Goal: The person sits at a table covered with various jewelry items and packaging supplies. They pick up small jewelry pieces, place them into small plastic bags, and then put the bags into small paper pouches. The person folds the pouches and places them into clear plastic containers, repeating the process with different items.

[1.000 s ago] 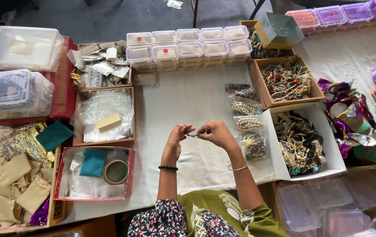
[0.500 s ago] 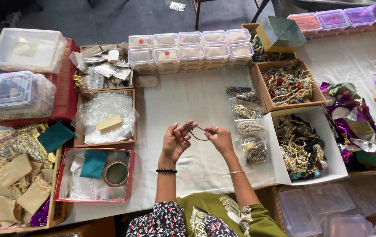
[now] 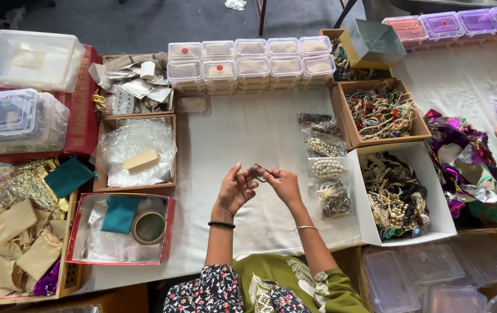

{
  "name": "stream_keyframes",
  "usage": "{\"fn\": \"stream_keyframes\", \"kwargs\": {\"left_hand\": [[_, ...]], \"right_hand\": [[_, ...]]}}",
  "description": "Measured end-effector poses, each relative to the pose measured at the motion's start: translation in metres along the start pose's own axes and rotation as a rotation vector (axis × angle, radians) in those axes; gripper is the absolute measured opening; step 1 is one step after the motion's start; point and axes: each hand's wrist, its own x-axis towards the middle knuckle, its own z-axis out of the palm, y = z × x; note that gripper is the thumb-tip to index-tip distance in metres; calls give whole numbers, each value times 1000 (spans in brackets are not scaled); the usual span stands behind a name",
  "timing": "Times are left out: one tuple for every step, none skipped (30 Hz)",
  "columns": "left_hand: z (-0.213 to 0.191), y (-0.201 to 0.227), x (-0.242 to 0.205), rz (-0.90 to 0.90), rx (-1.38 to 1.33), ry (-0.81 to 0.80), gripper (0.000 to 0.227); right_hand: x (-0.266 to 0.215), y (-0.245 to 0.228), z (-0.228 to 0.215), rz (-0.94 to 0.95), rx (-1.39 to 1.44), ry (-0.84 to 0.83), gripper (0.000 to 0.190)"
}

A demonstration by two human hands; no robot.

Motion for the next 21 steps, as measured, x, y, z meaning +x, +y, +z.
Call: {"fn": "stream_keyframes", "kwargs": {"left_hand": [[15, 3, -5, 69, -20, 139, 50], [22, 6, -7, 72, -21, 140, 50], [28, 7, -10, 136, 4, 167, 48], [34, 8, -13, 201, 29, 195, 48], [29, 7, -12, 204, 26, 199, 48], [25, 5, -11, 190, 136, 290, 46], [21, 3, -10, 174, 247, 380, 46], [17, 1, -8, 176, 244, 384, 46], [13, -1, -6, 88, 374, 415, 43], [10, -3, -4, -1, 503, 445, 40], [8, -5, -3, 0, 501, 447, 40], [7, -8, -3, -26, 577, 425, 37], [6, -9, -1, -50, 655, 402, 34], [-3, -12, 3, -46, 654, 404, 34], [-12, -16, 9, -13, 713, 378, 30], [-21, -19, 14, 21, 772, 352, 26], [-25, -21, 15, 25, 770, 355, 26], [-28, -22, 16, 57, 791, 344, 24], [-32, -24, 16, 89, 814, 335, 22], [-26, -23, 15, 93, 813, 340, 22], [-22, -21, 12, 30, 818, 328, 19]], "right_hand": [[-1, 5, 5, 210, 281, -118, 12], [-2, 3, 4, 208, 281, -120, 12], [-4, 1, 3, 70, 204, -120, 13], [-5, -1, 2, -68, 127, -119, 16], [-7, -9, -3, -68, 127, -125, 16], [-9, -17, -7, -197, -3, -79, 15], [-11, -25, -12, -325, -132, -32, 14], [-11, -29, -14, -326, -131, -37, 14], [-10, -34, -18, -349, -180, -15, 13], [-9, -38, -22, -372, -229, 8, 13], [-8, -39, -23, -374, -229, 4, 13], [-7, -39, -25, -341, -207, 0, 15], [-5, -41, -27, -310, -185, -2, 16], [-4, -36, -25, -314, -184, -4, 16], [-2, -31, -24, -238, -120, -70, 24], [0, -27, -22, -162, -57, -137, 32], [-1, -30, -24, -165, -57, -141, 32], [-2, -33, -26, -77, 165, -264, 46], [-4, -36, -26, 16, 386, -385, 60], [-4, -29, -26, 12, 387, -391, 60], [-5, -23, -23, 132, 646, -517, 63]]}}
